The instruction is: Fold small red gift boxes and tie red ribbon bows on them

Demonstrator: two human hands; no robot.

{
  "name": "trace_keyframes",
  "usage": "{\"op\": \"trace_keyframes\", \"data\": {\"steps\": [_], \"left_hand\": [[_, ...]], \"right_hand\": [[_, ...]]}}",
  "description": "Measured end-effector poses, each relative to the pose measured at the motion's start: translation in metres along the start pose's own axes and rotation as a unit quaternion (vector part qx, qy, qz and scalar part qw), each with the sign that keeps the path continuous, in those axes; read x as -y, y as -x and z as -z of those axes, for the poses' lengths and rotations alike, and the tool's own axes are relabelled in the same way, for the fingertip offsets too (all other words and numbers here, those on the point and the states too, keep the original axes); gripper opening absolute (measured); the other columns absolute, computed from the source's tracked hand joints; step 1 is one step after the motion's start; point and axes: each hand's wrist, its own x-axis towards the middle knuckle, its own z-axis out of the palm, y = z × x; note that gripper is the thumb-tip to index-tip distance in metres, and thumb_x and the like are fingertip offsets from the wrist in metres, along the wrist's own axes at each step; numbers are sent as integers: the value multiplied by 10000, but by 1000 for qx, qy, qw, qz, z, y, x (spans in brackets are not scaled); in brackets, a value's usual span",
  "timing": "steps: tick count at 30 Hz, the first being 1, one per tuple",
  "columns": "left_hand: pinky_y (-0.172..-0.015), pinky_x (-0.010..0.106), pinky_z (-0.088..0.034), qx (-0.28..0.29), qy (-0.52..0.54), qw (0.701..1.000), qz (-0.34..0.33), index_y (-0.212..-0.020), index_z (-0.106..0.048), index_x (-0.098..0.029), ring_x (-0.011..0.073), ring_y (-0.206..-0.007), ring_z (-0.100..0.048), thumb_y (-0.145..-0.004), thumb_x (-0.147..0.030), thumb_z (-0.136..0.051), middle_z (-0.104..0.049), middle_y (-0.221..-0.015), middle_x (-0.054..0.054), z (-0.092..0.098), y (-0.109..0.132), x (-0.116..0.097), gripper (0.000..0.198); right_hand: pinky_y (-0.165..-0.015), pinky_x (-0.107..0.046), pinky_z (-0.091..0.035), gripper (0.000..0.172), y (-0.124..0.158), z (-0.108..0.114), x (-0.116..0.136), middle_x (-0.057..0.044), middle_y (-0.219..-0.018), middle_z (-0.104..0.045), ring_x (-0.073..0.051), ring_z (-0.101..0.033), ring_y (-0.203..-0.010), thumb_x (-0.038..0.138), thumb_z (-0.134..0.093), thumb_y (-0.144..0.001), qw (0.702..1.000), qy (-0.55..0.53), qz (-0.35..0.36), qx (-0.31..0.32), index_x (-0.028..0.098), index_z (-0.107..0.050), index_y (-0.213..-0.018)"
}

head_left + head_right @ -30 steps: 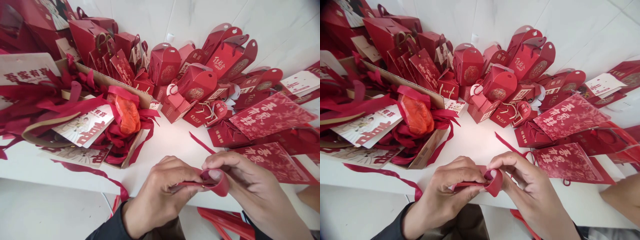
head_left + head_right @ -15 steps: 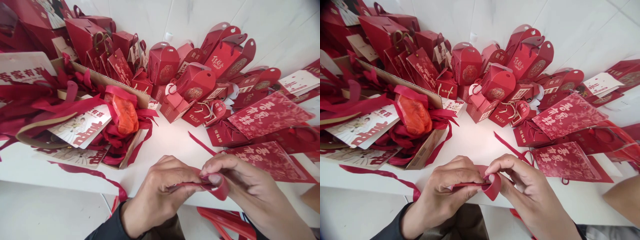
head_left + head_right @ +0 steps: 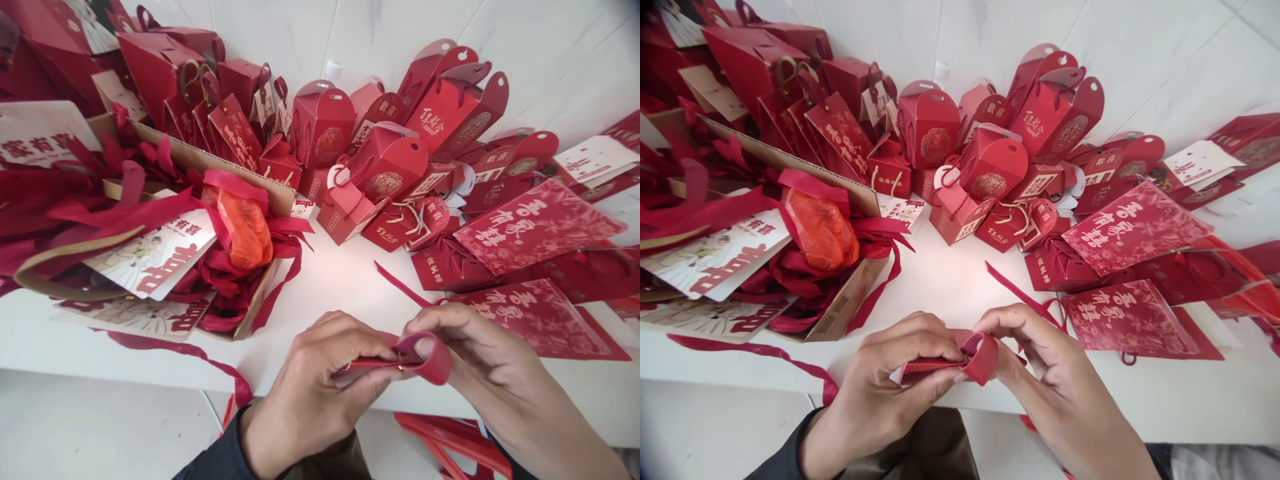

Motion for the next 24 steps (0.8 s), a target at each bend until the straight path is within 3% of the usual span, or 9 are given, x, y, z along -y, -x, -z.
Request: {"op": "trace_keyframes", "data": {"steps": [9, 13, 16, 21, 24], "left_hand": [[-882, 273, -519, 21, -34, 999, -19, -1048, -733, -165, 135, -912, -699, -905, -137, -704, -778, -1034, 42, 1, 0, 0, 148], [-885, 273, -508, 32, -40, 998, -23, -1049, -708, -182, 134, -925, -686, -915, -137, -690, -766, -1035, 29, 1, 2, 1, 143], [-842, 267, -516, 31, -43, 998, 13, -1066, -666, -180, 138, -891, -672, -909, -173, -702, -734, -979, 26, 1, 3, 1, 161], [-854, 236, -529, 40, -33, 999, 14, -1104, -675, -195, 133, -950, -674, -920, -163, -687, -723, -1023, 30, 2, 3, 1, 188], [-848, 215, -539, 24, -20, 1000, 3, -1034, -688, -180, 124, -938, -680, -907, -141, -698, -722, -996, 33, 1, 2, 3, 133]], "right_hand": [[-707, -212, -581, 234, 4, 0, 0, -22, -901, -702, -197, -689, -829, 498, -675, -943, 1000, 3, -17, 18, 267, -684, -981], [-696, -223, -582, 261, 2, 3, 2, -25, -874, -704, -194, -670, -763, 532, -702, -914, 999, 41, 6, 5, 272, -723, -930], [-680, -229, -592, 241, 1, 7, 2, -22, -877, -714, -191, -677, -730, 527, -708, -911, 998, 54, 24, 17, 290, -747, -922], [-764, -312, -635, 102, 3, 10, 0, -14, -924, -741, -244, -722, -843, 436, -682, -950, 992, 84, 78, 45, 358, -743, -978], [-780, -380, -657, 172, 7, 8, -2, -36, -993, -747, -297, -723, -920, 379, -701, -940, 989, 102, 104, 16, 397, -724, -1110]]}}
